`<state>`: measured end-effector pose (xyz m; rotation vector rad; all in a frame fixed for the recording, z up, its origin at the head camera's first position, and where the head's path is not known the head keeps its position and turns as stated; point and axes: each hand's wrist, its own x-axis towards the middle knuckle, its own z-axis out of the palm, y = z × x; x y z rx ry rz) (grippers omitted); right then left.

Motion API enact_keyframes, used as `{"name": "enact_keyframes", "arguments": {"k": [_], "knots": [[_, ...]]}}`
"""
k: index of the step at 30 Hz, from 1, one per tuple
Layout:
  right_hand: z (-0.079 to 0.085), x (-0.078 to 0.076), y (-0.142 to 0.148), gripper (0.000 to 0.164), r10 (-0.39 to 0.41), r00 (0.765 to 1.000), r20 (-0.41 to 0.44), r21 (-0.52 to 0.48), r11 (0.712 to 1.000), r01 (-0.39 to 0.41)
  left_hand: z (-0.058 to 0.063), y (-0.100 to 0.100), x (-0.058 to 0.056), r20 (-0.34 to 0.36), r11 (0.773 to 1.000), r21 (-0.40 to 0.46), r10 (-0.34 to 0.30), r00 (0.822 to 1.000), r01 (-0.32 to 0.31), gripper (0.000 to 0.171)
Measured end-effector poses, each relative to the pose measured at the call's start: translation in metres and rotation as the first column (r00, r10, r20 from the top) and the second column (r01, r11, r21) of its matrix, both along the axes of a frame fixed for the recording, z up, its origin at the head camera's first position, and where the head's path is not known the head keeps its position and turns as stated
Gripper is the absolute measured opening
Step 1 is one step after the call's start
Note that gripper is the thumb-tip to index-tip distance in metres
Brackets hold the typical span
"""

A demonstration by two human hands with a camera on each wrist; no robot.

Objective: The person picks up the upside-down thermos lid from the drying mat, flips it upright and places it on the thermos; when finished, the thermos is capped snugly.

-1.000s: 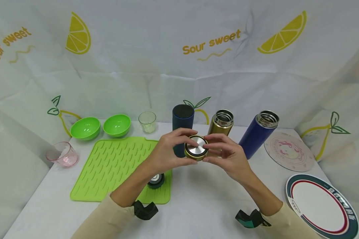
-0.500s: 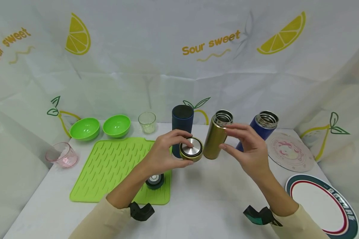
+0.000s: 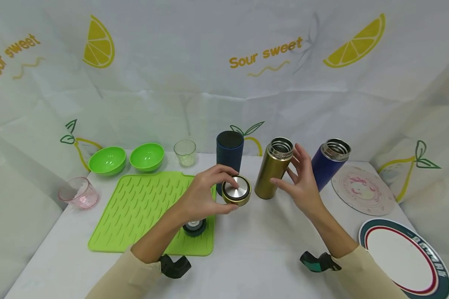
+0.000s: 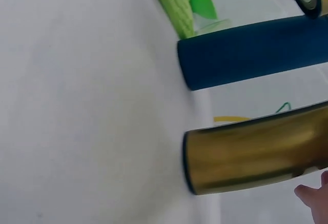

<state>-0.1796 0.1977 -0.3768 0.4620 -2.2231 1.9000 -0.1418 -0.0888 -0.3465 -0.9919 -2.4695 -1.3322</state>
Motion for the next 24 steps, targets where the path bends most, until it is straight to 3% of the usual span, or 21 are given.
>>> {"name": "enact_keyframes", "arguments": {"k": [6,11,17,24], "knots": [[-0.021,-0.008,-0.001,0.108,0.027,0.995,0.097,0.015,0.999,-0.028,0.000,-0.001,0.000,0.005,1.000,-0.004,0.014,1.000,-0.014,0.035],[-0.033,-0.013,0.000,0.101,0.031,0.992,0.126,0.033,0.999,-0.035,0.000,-0.002,0.000,0.002,1.000,-0.004,0.018,1.000,-0.018,0.036],[-0.041,-0.017,0.000,0.099,0.028,0.992,0.123,0.067,0.997,-0.036,-0.001,-0.003,-0.001,0.002,1.000,0.006,0.015,1.000,-0.015,0.036],[-0.038,-0.018,0.005,0.099,0.042,0.996,0.081,0.133,0.990,-0.052,0.001,-0.002,-0.002,-0.019,1.000,0.013,0.008,1.000,-0.008,0.035]]}}
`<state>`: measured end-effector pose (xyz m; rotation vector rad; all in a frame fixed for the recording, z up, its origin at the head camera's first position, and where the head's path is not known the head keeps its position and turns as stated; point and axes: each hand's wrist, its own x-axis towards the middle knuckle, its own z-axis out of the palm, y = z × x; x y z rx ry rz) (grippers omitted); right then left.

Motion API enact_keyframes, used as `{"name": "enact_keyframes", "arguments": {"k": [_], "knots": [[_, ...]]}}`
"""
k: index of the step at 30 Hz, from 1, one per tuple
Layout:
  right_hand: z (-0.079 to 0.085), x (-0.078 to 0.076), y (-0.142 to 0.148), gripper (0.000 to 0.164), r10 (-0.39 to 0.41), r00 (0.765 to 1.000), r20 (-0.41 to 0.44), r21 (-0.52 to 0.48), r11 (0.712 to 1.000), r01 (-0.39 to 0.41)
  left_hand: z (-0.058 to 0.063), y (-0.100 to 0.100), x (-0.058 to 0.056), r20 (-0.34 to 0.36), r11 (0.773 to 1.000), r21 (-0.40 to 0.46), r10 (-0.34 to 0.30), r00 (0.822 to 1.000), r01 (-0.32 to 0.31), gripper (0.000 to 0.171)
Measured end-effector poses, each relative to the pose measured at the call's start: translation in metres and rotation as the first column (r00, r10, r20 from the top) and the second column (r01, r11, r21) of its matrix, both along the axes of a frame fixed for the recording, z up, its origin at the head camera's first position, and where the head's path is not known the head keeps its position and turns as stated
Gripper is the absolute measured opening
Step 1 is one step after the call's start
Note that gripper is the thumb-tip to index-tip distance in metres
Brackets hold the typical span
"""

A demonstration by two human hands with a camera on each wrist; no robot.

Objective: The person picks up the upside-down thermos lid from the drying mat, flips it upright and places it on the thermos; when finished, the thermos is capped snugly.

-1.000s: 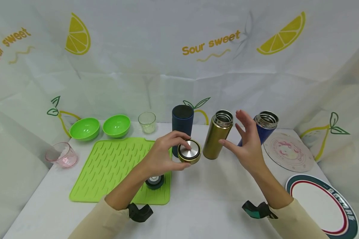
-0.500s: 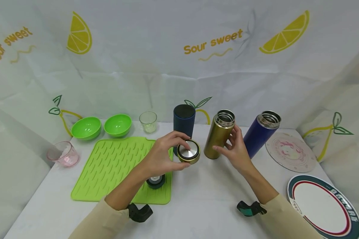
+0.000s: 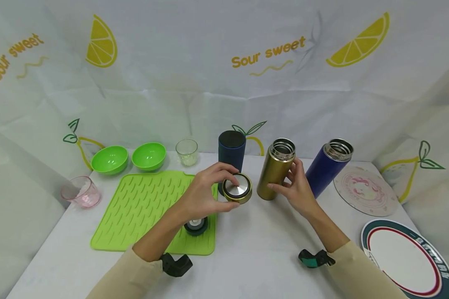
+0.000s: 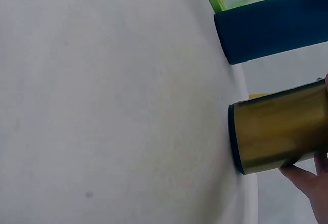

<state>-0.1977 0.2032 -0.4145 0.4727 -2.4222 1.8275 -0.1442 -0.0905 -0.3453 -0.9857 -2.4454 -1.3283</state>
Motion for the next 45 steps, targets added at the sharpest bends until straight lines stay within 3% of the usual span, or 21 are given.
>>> {"name": "enact_keyframes", "arguments": {"k": [8,13,18,25,33,41,45], "knots": [[0.012,0.006,0.013,0.102,0.109,0.994,0.004,0.088,0.990,-0.109,0.013,0.006,-0.003,-0.031,1.000,0.011,-0.018,0.999,0.018,0.035],[0.019,0.011,0.022,0.098,0.155,0.988,0.010,0.175,0.972,-0.154,0.024,0.012,-0.005,-0.060,0.998,0.043,-0.044,0.997,0.047,0.036],[0.027,0.015,0.031,0.091,0.209,0.977,0.032,0.248,0.946,-0.210,0.031,0.020,-0.006,-0.037,0.994,0.089,-0.067,0.997,0.070,0.038],[0.039,0.021,0.036,0.088,0.306,0.950,0.066,0.356,0.882,-0.309,0.032,0.027,-0.007,-0.018,0.994,0.090,-0.056,0.998,0.057,0.038],[0.049,0.024,0.037,0.087,0.425,0.901,0.085,0.409,0.810,-0.420,0.030,0.034,-0.006,0.008,0.996,0.073,-0.051,0.999,0.051,0.040],[0.051,0.026,0.034,0.087,0.443,0.890,0.106,0.423,0.790,-0.444,0.024,0.038,-0.007,0.024,0.998,0.040,-0.048,0.999,0.047,0.041],[0.051,0.026,0.034,0.085,0.446,0.888,0.107,0.429,0.785,-0.446,0.025,0.035,-0.009,0.025,0.996,0.027,-0.082,0.996,0.081,0.042]]}}
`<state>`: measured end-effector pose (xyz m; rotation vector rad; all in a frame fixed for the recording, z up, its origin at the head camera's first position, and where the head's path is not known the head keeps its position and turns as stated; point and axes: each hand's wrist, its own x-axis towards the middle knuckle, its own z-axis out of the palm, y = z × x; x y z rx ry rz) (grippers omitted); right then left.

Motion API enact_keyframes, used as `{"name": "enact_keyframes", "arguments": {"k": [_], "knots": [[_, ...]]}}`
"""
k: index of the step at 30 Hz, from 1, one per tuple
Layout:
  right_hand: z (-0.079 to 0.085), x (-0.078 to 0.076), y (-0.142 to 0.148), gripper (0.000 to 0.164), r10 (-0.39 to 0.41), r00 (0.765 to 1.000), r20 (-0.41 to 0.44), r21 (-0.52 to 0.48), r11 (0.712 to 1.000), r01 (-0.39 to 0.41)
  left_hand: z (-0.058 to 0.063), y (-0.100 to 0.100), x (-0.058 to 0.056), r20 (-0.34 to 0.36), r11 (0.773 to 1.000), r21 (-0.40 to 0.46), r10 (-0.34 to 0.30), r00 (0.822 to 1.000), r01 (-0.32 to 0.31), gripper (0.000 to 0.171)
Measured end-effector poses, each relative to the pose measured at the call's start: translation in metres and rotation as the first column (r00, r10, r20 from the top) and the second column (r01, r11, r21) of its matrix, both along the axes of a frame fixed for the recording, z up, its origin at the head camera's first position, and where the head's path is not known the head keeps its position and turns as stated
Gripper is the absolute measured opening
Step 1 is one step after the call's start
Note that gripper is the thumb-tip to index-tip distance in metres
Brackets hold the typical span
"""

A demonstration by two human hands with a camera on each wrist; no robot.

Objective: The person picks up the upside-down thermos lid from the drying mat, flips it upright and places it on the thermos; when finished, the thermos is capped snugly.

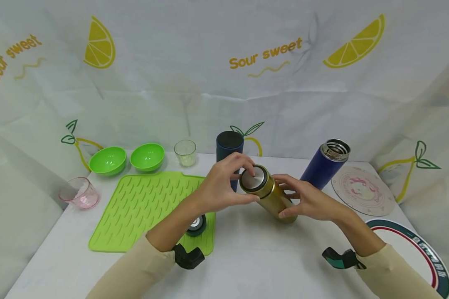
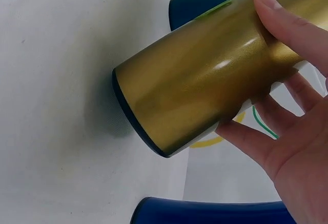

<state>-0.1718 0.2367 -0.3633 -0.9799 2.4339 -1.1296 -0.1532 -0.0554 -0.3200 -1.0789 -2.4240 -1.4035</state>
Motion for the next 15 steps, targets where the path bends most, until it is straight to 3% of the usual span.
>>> {"name": "enact_keyframes", "arguments": {"k": [5,7,11,15], "knots": [[0.000,0.000,0.000,0.085,0.005,1.000,0.011,0.000,1.000,-0.005,0.009,-0.007,-0.002,-0.031,0.993,-0.059,-0.103,0.994,0.101,0.048],[0.000,0.000,-0.001,0.085,0.005,1.000,0.009,0.004,1.000,-0.005,0.013,-0.010,-0.002,-0.062,0.988,-0.107,-0.116,0.991,0.109,0.057],[0.001,-0.001,-0.001,0.085,0.006,1.000,0.007,0.009,1.000,-0.006,0.019,-0.010,0.002,-0.093,0.979,-0.200,-0.048,0.994,0.029,0.069],[0.001,0.000,0.000,0.085,0.007,1.000,0.009,0.014,1.000,-0.007,0.022,-0.006,0.005,-0.106,0.958,-0.280,0.025,0.994,-0.054,0.068]]}}
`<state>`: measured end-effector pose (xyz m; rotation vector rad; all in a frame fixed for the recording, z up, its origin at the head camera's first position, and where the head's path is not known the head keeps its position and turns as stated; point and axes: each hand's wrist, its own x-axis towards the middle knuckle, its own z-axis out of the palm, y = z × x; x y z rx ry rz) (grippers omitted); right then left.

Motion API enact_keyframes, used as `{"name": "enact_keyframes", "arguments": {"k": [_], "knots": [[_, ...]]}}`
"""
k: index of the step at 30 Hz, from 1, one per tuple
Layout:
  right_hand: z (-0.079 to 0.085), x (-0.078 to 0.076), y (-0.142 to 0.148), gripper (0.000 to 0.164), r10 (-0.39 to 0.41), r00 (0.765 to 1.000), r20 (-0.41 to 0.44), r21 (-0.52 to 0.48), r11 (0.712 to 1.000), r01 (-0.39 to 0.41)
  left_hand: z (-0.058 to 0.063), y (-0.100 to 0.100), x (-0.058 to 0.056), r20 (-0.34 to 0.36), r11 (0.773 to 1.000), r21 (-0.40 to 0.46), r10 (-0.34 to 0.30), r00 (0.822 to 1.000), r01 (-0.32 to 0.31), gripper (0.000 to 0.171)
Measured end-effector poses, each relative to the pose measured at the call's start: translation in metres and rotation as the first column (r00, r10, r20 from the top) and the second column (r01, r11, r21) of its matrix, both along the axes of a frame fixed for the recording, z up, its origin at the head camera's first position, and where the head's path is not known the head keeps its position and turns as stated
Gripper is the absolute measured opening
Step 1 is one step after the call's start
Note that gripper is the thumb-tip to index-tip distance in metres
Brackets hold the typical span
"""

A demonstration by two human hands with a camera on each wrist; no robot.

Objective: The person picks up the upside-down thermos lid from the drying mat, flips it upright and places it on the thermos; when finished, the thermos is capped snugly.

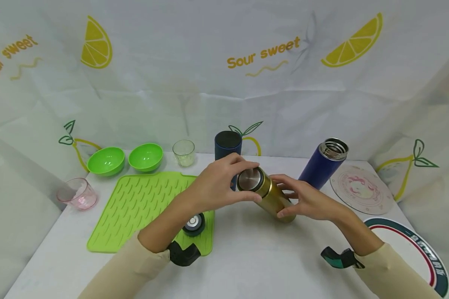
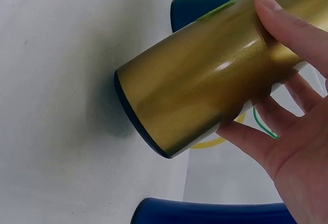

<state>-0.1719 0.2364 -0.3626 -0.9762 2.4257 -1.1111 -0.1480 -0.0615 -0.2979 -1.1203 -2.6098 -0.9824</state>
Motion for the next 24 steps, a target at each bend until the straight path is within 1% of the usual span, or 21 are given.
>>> {"name": "enact_keyframes", "arguments": {"k": [1,2,4,6,8,9,11,13,15,16,17,18,19,21,23,24], "knots": [[0.0000,0.0002,0.0000,0.084,0.000,1.000,0.002,0.000,1.000,0.000,0.0008,0.0003,-0.0001,0.000,1.000,-0.011,-0.004,1.000,0.004,0.066],[0.0000,0.0004,0.0001,0.084,0.001,1.000,0.002,0.000,1.000,-0.001,0.0020,0.0002,-0.0003,0.008,1.000,-0.013,-0.022,1.000,0.022,0.064],[-0.0001,0.0007,-0.0001,0.084,0.001,1.000,-0.001,0.001,1.000,-0.001,0.0048,-0.0012,-0.0018,0.035,0.996,0.003,-0.087,0.996,0.087,0.061],[-0.0004,0.0010,-0.0001,0.084,0.000,1.000,-0.004,0.001,1.000,0.000,0.0079,-0.0031,-0.0035,0.060,0.988,0.007,-0.154,0.986,0.154,0.060],[-0.0009,0.0012,-0.0002,0.085,-0.002,1.000,-0.006,0.002,1.000,0.002,0.0099,-0.0047,-0.0047,0.082,0.981,0.001,-0.195,0.977,0.195,0.063],[-0.0012,0.0012,-0.0003,0.085,-0.002,1.000,-0.007,0.003,1.000,0.002,0.0099,-0.0052,-0.0047,0.087,0.980,-0.007,-0.199,0.976,0.201,0.065],[-0.0019,0.0010,-0.0004,0.085,0.001,1.000,-0.004,0.000,1.000,-0.001,0.0089,-0.0047,-0.0037,0.084,0.985,-0.026,-0.168,0.982,0.170,0.068],[-0.0021,0.0008,-0.0007,0.085,0.004,1.000,-0.003,-0.002,1.000,-0.004,0.0067,-0.0024,-0.0019,0.063,0.994,-0.034,-0.106,0.992,0.108,0.068],[-0.0022,0.0004,-0.0009,0.085,0.007,1.000,-0.002,-0.005,1.000,-0.007,0.0040,0.0006,-0.0007,0.039,0.998,-0.039,-0.039,0.999,0.040,0.069],[-0.0021,0.0003,-0.0010,0.085,0.007,1.000,-0.001,-0.005,1.000,-0.007,0.0031,0.0021,-0.0006,0.025,0.999,-0.043,-0.014,1.000,0.015,0.068],[-0.0020,0.0001,-0.0012,0.085,0.007,1.000,-0.001,-0.005,1.000,-0.007,0.0025,0.0031,-0.0009,0.017,0.999,-0.038,-0.007,1.000,0.008,0.065],[-0.0019,-0.0001,-0.0014,0.085,0.007,1.000,0.002,-0.006,1.000,-0.007,0.0025,0.0033,-0.0012,0.021,1.000,-0.026,-0.014,1.000,0.014,0.062],[-0.0019,-0.0002,-0.0016,0.085,0.006,1.000,0.004,-0.007,1.000,-0.006,0.0027,0.0029,-0.0020,0.018,0.999,-0.017,-0.034,0.999,0.035,0.060],[-0.0021,-0.0004,-0.0015,0.085,0.001,1.000,0.004,-0.008,1.000,-0.001,0.0045,0.0010,-0.0035,0.028,0.995,-0.002,-0.098,0.995,0.098,0.057],[-0.0023,-0.0003,-0.0012,0.086,-0.006,1.000,0.002,-0.008,1.000,0.006,0.0070,-0.0012,-0.0043,0.048,0.987,0.006,-0.162,0.986,0.162,0.059],[-0.0023,-0.0002,-0.0010,0.087,-0.009,1.000,0.002,-0.008,1.000,0.009,0.0073,-0.0021,-0.0044,0.043,0.984,-0.003,-0.176,0.983,0.177,0.062]]}}
